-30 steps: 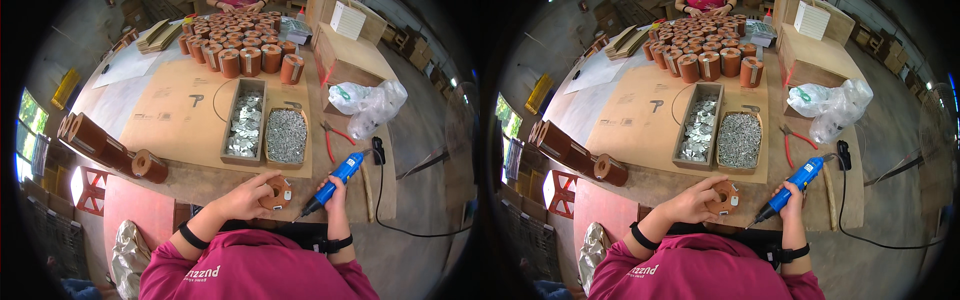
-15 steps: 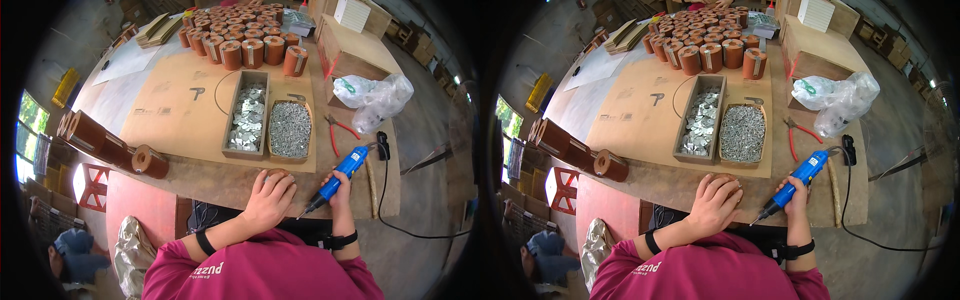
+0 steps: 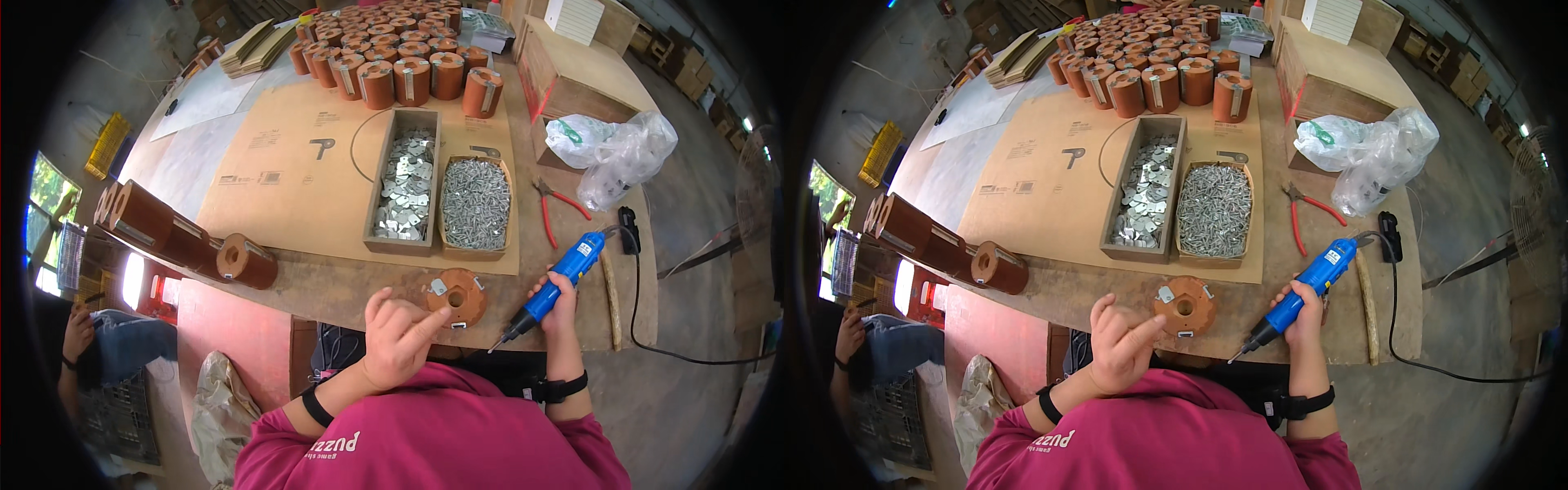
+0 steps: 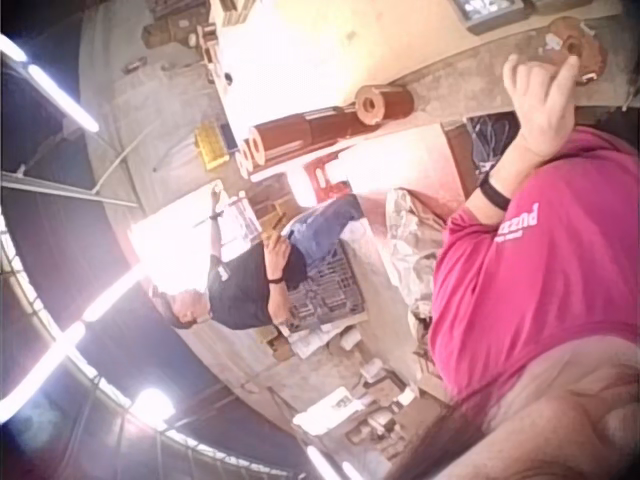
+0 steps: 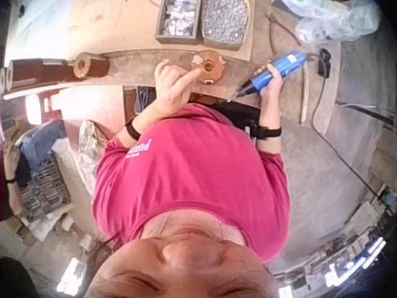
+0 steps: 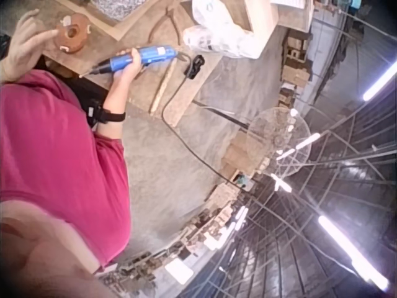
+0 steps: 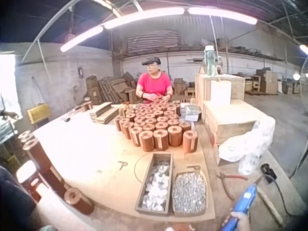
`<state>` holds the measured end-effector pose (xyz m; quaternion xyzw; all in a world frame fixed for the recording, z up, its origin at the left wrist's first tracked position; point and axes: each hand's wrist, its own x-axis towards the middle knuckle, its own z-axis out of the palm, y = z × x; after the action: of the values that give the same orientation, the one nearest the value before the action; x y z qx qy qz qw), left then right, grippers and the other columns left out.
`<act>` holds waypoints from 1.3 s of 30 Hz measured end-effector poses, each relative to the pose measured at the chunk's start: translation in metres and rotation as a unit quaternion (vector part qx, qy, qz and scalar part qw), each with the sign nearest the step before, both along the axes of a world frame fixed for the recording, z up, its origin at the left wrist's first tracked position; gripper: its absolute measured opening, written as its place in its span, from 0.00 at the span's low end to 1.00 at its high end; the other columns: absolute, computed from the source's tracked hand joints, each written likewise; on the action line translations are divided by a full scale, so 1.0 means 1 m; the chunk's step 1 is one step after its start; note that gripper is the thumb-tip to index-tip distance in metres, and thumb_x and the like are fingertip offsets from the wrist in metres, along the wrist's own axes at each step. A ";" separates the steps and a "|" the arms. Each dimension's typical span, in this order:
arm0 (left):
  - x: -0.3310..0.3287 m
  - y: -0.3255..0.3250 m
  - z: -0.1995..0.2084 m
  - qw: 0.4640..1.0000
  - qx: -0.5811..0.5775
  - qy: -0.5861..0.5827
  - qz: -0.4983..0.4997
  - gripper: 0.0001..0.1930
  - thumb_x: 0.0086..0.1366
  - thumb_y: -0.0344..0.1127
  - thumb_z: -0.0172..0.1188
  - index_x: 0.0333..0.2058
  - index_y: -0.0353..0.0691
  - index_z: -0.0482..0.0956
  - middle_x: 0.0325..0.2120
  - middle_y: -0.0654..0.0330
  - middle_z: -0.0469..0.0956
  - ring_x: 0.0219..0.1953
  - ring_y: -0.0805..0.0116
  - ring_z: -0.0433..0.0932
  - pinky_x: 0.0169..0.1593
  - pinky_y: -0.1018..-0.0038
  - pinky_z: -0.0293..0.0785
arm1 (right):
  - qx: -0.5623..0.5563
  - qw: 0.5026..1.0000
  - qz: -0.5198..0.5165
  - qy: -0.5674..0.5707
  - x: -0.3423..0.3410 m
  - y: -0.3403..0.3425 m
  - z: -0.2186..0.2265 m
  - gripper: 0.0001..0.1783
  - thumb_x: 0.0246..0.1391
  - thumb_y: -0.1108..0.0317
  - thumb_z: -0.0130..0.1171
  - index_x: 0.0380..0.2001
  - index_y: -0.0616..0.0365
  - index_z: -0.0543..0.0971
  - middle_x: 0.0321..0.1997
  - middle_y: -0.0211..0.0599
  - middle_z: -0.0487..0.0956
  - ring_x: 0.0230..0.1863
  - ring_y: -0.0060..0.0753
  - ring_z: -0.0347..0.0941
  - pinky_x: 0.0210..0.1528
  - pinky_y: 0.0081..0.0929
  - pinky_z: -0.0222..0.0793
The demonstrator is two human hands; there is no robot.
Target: Assembling wooden furniture components by attaching metal plates using an electric screwdriver and hammer.
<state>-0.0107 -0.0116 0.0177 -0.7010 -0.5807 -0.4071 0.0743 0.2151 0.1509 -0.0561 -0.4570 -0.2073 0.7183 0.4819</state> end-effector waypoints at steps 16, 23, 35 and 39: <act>0.011 0.019 0.002 0.998 0.003 -0.049 -0.028 0.07 0.44 0.28 0.61 0.25 0.44 0.75 0.21 0.66 0.72 0.26 0.67 0.70 0.49 0.61 0.58 | -0.005 1.000 0.016 0.011 -0.004 0.006 -0.007 0.16 0.42 0.65 0.55 0.37 0.56 0.67 0.20 0.31 0.68 0.21 0.28 0.65 0.25 0.28 0.65; 0.019 0.016 -0.011 0.995 0.025 -0.072 -0.070 0.16 0.44 0.25 0.54 0.35 0.42 0.75 0.26 0.64 0.68 0.32 0.66 0.68 0.50 0.58 0.58 | 0.017 1.000 -0.003 0.006 0.009 0.003 -0.017 0.17 0.43 0.64 0.54 0.38 0.53 0.67 0.19 0.28 0.67 0.19 0.25 0.64 0.23 0.26 0.64; 0.026 0.015 -0.020 0.988 0.030 -0.153 -0.020 0.06 0.50 0.29 0.57 0.30 0.42 0.74 0.28 0.64 0.68 0.35 0.66 0.67 0.52 0.55 0.53 | 0.049 0.998 0.022 -0.016 0.009 0.012 -0.021 0.13 0.44 0.61 0.55 0.33 0.52 0.69 0.19 0.24 0.67 0.19 0.20 0.64 0.22 0.18 0.63; 0.024 0.016 -0.025 0.991 0.015 -0.134 -0.007 0.06 0.51 0.30 0.57 0.30 0.42 0.73 0.31 0.63 0.67 0.37 0.65 0.66 0.53 0.55 0.52 | 0.010 0.997 0.069 -0.024 0.004 0.010 -0.004 0.11 0.44 0.62 0.56 0.27 0.57 0.70 0.18 0.32 0.67 0.21 0.29 0.64 0.28 0.27 0.65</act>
<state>0.0136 0.0039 -0.0073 -0.6435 -0.5742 -0.5063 0.0036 0.2189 0.1612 -0.0602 -0.4538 -0.2571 0.7362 0.4312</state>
